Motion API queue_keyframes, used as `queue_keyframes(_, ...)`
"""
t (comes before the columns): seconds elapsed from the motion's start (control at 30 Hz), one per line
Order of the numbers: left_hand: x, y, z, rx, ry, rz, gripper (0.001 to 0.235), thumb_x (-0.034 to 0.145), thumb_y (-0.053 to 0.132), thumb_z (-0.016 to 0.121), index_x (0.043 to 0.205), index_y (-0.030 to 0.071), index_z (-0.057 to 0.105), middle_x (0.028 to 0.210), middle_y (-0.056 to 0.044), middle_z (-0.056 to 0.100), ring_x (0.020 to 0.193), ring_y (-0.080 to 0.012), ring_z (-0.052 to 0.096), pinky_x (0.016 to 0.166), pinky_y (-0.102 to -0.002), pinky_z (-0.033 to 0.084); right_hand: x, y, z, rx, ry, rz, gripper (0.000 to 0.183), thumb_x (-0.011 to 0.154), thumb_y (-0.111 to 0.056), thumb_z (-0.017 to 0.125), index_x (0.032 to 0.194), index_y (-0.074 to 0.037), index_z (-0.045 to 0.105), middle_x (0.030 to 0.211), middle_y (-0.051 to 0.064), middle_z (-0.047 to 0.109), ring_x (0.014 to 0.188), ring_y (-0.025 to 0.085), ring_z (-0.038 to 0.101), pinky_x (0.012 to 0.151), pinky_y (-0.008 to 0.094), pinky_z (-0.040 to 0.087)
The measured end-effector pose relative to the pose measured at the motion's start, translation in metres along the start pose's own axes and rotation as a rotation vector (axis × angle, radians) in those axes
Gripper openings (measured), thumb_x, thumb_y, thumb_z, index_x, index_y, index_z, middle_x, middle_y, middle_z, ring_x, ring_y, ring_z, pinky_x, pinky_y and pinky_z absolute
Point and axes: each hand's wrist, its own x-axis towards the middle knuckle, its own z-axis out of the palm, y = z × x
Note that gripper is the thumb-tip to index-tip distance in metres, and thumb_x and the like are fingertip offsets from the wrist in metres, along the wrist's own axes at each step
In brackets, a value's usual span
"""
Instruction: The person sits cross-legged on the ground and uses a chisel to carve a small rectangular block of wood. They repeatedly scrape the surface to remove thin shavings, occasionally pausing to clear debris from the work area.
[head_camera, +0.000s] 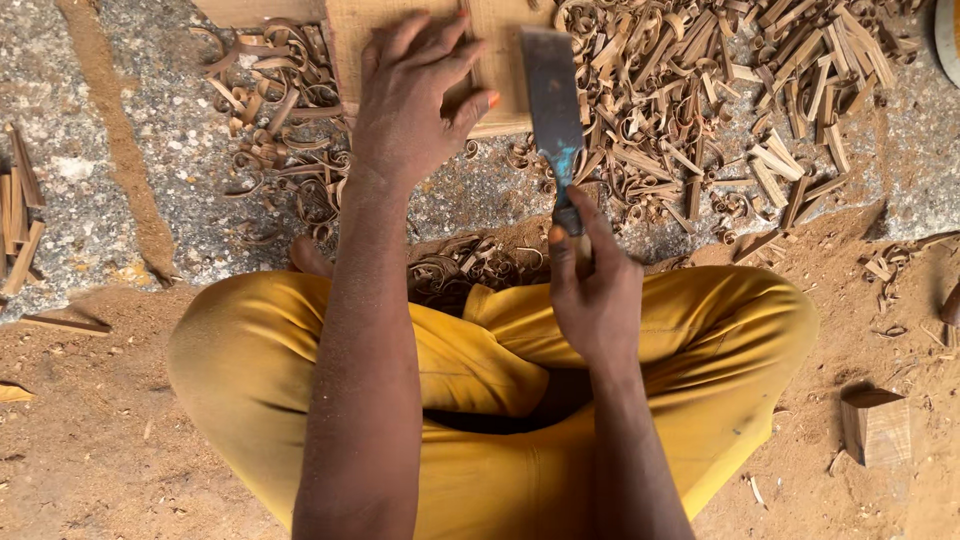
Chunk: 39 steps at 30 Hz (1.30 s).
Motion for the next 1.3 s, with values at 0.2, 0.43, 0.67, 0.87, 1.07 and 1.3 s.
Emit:
queue_keyframes(0.2,-0.003,0.003,0.003,0.071,-0.080,-0.003,0.053,0.103,0.037,0.070,0.151,0.018,0.059,0.165,0.000,0.043,0.154,-0.0273,0.025,0.127,-0.058,0.015,-0.019,0.004,-0.004,-0.057,-0.001,0.044,0.045,0.103,-0.024,0.068,0.146,-0.010,0.061,0.048,0.000,0.038,0.044,0.008,0.032,0.043,0.033,0.029)
queue_keyframes(0.43,0.001,0.002,0.022,0.218,-0.056,0.022,0.047,0.107,0.019,0.066,0.153,0.018,0.059,0.166,0.002,0.045,0.157,-0.0279,0.025,0.129,-0.060,0.014,-0.026,0.013,-0.008,-0.038,-0.034,0.035,0.046,0.102,-0.023,0.069,0.145,-0.009,0.061,0.045,0.000,0.038,0.042,0.010,0.032,0.044,0.034,0.031)
queue_keyframes(0.67,-0.002,0.013,0.038,0.355,-0.036,0.013,0.057,0.100,0.000,0.061,0.155,0.017,0.059,0.165,0.001,0.048,0.155,-0.0323,0.029,0.128,-0.065,0.009,-0.024,0.018,-0.007,-0.059,-0.053,0.009,0.045,0.102,-0.021,0.069,0.145,-0.010,0.060,0.044,0.001,0.040,0.038,0.012,0.034,0.042,0.037,0.032)
queue_keyframes(0.87,-0.002,0.028,0.049,0.532,-0.007,-0.053,0.045,0.106,0.011,0.058,0.150,0.019,0.059,0.163,0.000,0.051,0.155,-0.0359,0.032,0.126,-0.067,-0.001,-0.025,0.015,-0.008,-0.030,-0.042,0.003,0.045,0.102,-0.019,0.068,0.146,-0.010,0.060,0.046,0.003,0.037,0.041,0.013,0.033,0.044,0.036,0.034)
queue_keyframes(1.07,0.001,0.022,0.044,0.415,-0.033,-0.058,0.056,0.100,0.001,0.060,0.153,0.018,0.058,0.161,0.002,0.051,0.154,-0.0345,0.032,0.125,-0.067,0.000,-0.027,0.013,-0.010,-0.066,-0.044,-0.050,0.051,0.101,-0.015,0.070,0.149,-0.009,0.055,0.053,0.009,0.048,0.046,0.022,0.046,0.050,0.039,0.042)
queue_keyframes(1.3,0.001,0.018,0.020,0.311,-0.135,-0.034,0.098,0.086,-0.001,0.075,0.168,0.017,0.024,0.161,-0.009,0.049,0.149,-0.0343,0.037,0.125,-0.063,0.012,-0.033,0.009,-0.009,-0.056,-0.024,-0.105,0.053,0.100,-0.011,0.068,0.150,-0.006,0.052,0.072,0.016,0.066,0.059,0.028,0.066,0.056,0.040,0.051)
